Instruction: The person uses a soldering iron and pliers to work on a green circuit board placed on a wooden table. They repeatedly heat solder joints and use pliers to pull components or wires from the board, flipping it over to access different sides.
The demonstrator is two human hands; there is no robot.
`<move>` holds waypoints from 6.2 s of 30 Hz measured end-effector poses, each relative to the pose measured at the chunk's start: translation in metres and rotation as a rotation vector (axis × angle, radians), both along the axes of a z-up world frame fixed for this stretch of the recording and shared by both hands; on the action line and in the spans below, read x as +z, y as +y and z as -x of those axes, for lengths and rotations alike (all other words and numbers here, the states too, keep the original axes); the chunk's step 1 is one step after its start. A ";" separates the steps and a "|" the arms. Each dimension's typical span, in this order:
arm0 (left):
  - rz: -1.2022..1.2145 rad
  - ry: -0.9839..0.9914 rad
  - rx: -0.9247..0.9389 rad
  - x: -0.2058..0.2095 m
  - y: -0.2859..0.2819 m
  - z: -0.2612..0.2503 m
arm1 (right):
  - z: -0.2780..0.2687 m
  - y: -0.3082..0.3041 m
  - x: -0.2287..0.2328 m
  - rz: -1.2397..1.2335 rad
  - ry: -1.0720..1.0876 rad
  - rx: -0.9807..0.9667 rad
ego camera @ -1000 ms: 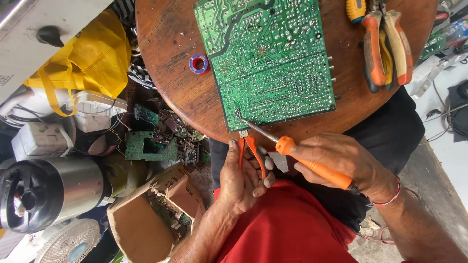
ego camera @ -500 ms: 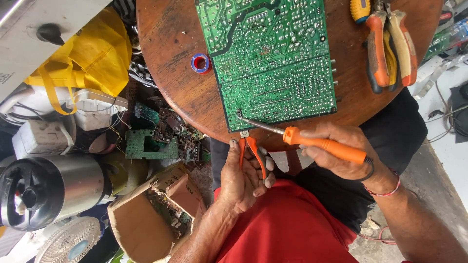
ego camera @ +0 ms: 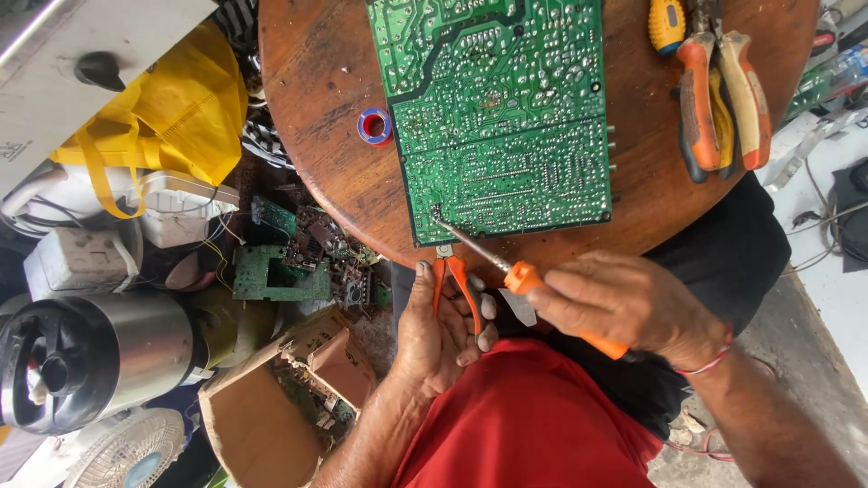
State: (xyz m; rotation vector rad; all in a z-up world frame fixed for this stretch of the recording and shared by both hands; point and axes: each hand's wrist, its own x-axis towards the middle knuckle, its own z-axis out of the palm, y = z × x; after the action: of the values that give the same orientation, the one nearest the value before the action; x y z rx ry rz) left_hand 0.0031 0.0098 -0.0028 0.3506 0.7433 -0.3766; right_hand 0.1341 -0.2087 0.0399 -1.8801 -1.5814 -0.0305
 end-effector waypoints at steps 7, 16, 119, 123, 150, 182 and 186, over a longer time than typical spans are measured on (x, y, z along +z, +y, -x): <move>-0.036 -0.082 0.026 -0.005 -0.005 0.003 | 0.023 0.003 -0.035 -0.260 -0.055 -0.243; -0.035 -0.086 0.002 -0.011 -0.003 0.006 | 0.020 -0.005 -0.025 -0.387 0.382 -0.303; -0.001 -0.092 -0.013 -0.029 0.016 0.004 | 0.020 0.038 0.007 -0.235 0.551 -0.284; 0.019 -0.082 -0.014 -0.034 0.018 0.006 | 0.021 0.020 -0.007 -0.264 0.483 -0.364; 0.061 -0.083 -0.017 -0.029 0.022 0.003 | 0.002 0.018 -0.005 -0.179 0.636 -0.338; 0.012 -0.083 -0.033 -0.038 0.021 0.003 | 0.029 0.046 -0.032 -0.328 0.768 -0.316; 0.003 -0.069 -0.013 -0.037 0.024 0.005 | 0.037 0.038 -0.009 -0.273 0.678 -0.385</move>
State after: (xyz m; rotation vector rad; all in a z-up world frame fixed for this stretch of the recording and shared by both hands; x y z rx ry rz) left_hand -0.0019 0.0342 -0.0395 0.3642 0.6736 -0.3759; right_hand 0.0970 -0.1704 0.0312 -1.6991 -0.7146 0.1932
